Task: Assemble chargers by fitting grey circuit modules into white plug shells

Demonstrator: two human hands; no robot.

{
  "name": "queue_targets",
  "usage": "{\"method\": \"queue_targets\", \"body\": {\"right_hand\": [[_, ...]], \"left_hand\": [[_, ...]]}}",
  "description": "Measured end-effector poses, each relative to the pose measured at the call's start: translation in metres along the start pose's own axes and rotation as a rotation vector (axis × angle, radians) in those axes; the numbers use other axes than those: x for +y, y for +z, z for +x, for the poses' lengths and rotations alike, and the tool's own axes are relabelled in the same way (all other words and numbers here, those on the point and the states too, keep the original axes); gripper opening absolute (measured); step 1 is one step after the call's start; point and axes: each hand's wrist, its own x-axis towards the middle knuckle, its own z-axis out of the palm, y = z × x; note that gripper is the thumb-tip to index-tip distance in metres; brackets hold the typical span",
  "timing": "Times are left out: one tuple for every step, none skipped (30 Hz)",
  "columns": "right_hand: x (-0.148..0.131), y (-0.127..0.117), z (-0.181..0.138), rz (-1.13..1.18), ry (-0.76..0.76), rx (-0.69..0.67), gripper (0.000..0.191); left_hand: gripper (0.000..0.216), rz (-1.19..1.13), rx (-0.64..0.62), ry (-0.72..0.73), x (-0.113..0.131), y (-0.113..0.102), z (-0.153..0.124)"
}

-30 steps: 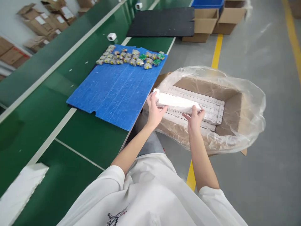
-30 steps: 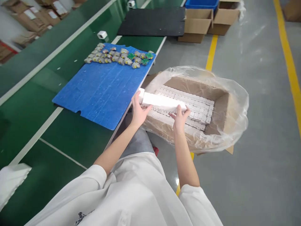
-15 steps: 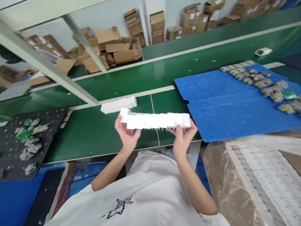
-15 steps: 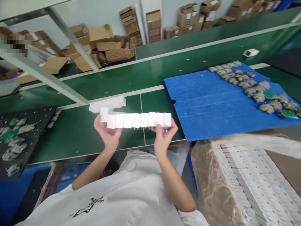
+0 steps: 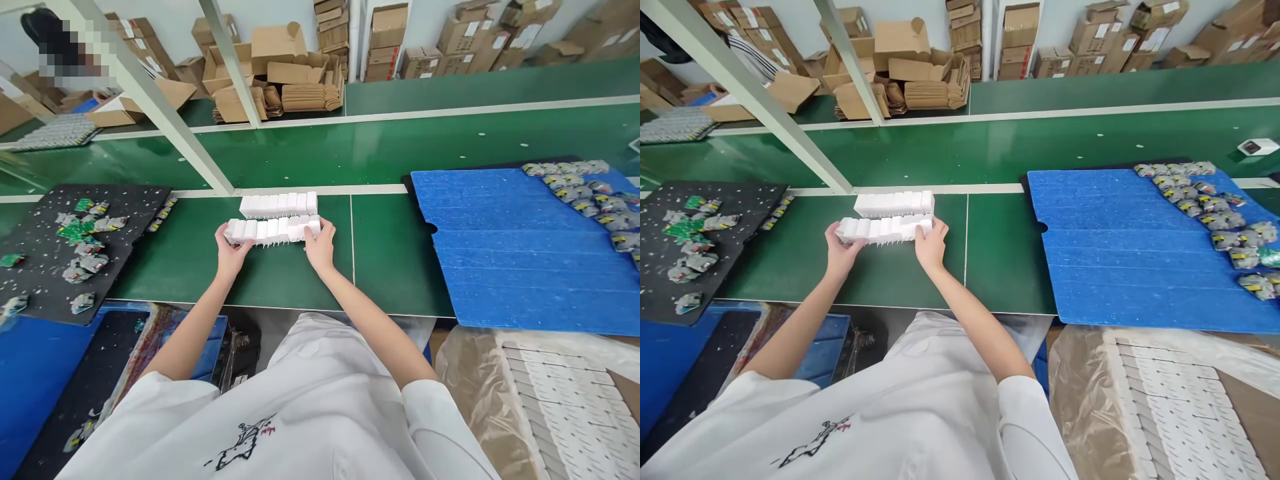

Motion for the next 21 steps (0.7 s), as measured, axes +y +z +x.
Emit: {"method": "queue_targets", "body": {"right_hand": [[-0.002,-0.003,0.000,-0.077,-0.026,0.008,0.044],[-0.003,-0.006,0.000,-0.161,-0.058,0.017,0.042],[-0.004,-0.009,-0.001,-0.250,-0.092,0.022,0.041],[-0.005,-0.012,-0.002,-0.339,-0.126,0.020,0.040],[-0.006,-0.014,-0.003,-0.421,-0.158,0.013,0.039],[-0.006,-0.015,-0.004,-0.492,-0.184,0.003,0.039],[-0.007,-0.016,-0.004,-0.547,-0.202,-0.009,0.040],[-0.008,-0.016,-0.005,-0.585,-0.212,-0.020,0.043],[-0.008,-0.016,-0.006,-0.606,-0.216,-0.029,0.046],[-0.008,-0.017,-0.007,-0.613,-0.217,-0.038,0.050],[-0.007,-0.019,-0.009,-0.608,-0.220,-0.046,0.053],[-0.004,-0.023,-0.012,-0.598,-0.228,-0.055,0.057],[-0.001,-0.031,-0.016,-0.584,-0.239,-0.064,0.059],[0.005,-0.042,-0.022,-0.567,-0.254,-0.072,0.061],[0.011,-0.057,-0.028,-0.547,-0.271,-0.082,0.062],[0.019,-0.076,-0.036,-0.524,-0.290,-0.090,0.061],[0.028,-0.098,-0.046,-0.498,-0.311,-0.094,0.059],[0.037,-0.123,-0.056,-0.467,-0.332,-0.093,0.056],[0.046,-0.149,-0.068,-0.433,-0.347,-0.083,0.052],[0.054,-0.174,-0.081,-0.396,-0.353,-0.058,0.047],[0.061,-0.199,-0.094,-0.358,-0.349,-0.028,0.042]], "left_hand": [[0.077,0.054,-0.016,-0.010,0.000,-0.004,0.003],[0.075,0.117,-0.027,-0.015,0.000,-0.008,0.006],[0.073,0.182,-0.033,-0.012,0.001,-0.012,0.007],[0.070,0.241,-0.035,-0.002,0.001,-0.015,0.009],[0.068,0.289,-0.040,0.008,0.001,-0.018,0.009],[0.066,0.325,-0.047,0.015,0.001,-0.020,0.010],[0.065,0.349,-0.057,0.019,0.001,-0.021,0.011],[0.065,0.363,-0.068,0.019,0.002,-0.021,0.012],[0.065,0.372,-0.079,0.017,0.002,-0.021,0.013],[0.066,0.377,-0.091,0.011,0.002,-0.020,0.014],[0.065,0.378,-0.097,0.004,0.002,-0.020,0.016],[0.064,0.378,-0.094,0.002,0.003,-0.021,0.018],[0.063,0.378,-0.083,0.004,0.004,-0.022,0.019],[0.060,0.380,-0.066,0.012,0.005,-0.024,0.021],[0.057,0.384,-0.049,0.023,0.007,-0.025,0.022],[0.054,0.388,-0.027,0.048,0.011,-0.027,0.022],[0.051,0.391,0.006,0.093,0.015,-0.026,0.022],[0.048,0.387,0.043,0.160,0.022,-0.024,0.019],[0.044,0.368,0.087,0.246,0.030,-0.018,0.014],[0.038,0.329,0.135,0.348,0.039,-0.008,0.006],[0.029,0.265,0.167,0.453,0.051,0.007,-0.005]]}}
